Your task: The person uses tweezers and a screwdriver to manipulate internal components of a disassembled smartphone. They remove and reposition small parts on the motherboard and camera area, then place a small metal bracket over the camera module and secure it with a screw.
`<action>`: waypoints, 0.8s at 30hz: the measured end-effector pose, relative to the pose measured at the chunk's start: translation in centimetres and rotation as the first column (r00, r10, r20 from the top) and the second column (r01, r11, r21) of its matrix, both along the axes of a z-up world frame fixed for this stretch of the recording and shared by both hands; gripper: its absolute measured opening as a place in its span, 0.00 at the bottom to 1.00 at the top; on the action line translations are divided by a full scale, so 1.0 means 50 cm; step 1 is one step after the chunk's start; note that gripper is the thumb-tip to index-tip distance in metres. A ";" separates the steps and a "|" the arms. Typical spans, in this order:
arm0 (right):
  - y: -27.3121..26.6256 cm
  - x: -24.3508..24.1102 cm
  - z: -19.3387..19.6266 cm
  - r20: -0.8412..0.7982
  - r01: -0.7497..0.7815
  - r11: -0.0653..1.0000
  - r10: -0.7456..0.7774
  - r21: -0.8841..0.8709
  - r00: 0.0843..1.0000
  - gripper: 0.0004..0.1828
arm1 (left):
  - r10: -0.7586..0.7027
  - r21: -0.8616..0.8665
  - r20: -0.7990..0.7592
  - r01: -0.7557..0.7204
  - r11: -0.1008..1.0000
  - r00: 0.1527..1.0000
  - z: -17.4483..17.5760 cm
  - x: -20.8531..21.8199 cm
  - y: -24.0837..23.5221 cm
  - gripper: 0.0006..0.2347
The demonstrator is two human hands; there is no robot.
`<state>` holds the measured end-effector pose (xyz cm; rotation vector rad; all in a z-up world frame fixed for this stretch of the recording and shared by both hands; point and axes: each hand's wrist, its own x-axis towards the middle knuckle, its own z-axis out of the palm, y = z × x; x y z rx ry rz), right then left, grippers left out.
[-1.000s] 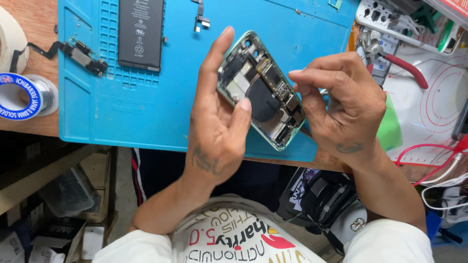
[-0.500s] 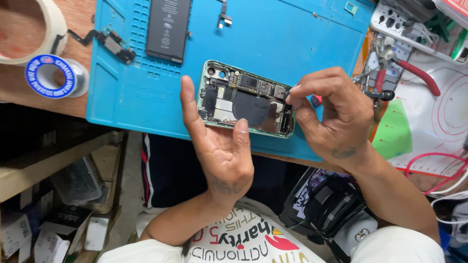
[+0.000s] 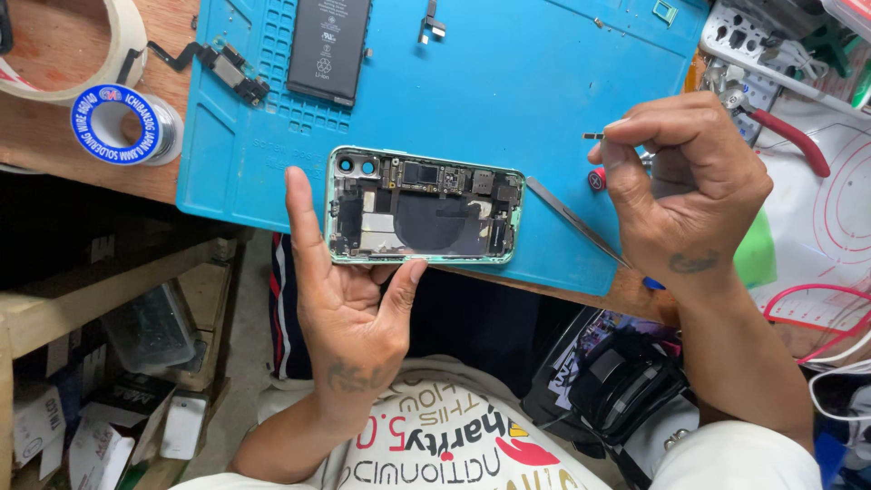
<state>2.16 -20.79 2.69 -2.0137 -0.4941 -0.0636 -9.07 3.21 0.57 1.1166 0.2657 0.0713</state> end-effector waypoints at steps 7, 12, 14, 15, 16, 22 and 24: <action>-0.009 -0.004 -0.004 0.080 -0.025 0.998 0.029 -0.052 0.996 0.06 | 0.018 0.168 -0.019 -0.014 0.986 1.000 -0.006 -0.005 0.016 0.39; -0.021 -0.011 0.000 0.099 -0.016 0.999 0.019 -0.039 0.995 0.06 | -0.039 0.316 -0.028 0.046 0.948 0.999 -0.011 0.013 -0.001 0.39; -0.026 -0.011 0.003 0.097 -0.003 1.000 0.005 -0.022 0.995 0.06 | -0.043 0.311 0.005 0.040 0.950 0.999 -0.012 0.021 -0.023 0.38; -0.026 -0.010 0.005 0.105 -0.009 1.000 0.011 -0.018 0.994 0.06 | -0.044 0.307 0.020 0.036 0.951 0.999 -0.013 0.024 -0.032 0.38; -0.025 -0.008 0.007 0.112 -0.015 1.000 0.017 -0.014 0.994 0.07 | -0.058 0.347 0.033 0.043 0.937 0.998 -0.012 0.027 -0.039 0.38; -0.014 -0.007 0.017 0.306 0.009 0.965 0.074 -0.262 0.949 0.10 | -0.111 0.504 0.061 0.065 0.861 0.992 -0.007 0.038 -0.044 0.35; -0.010 -0.007 0.018 0.310 -0.014 0.958 0.106 -0.285 0.945 0.11 | -0.151 0.515 0.018 0.121 0.848 0.988 -0.002 0.042 -0.030 0.35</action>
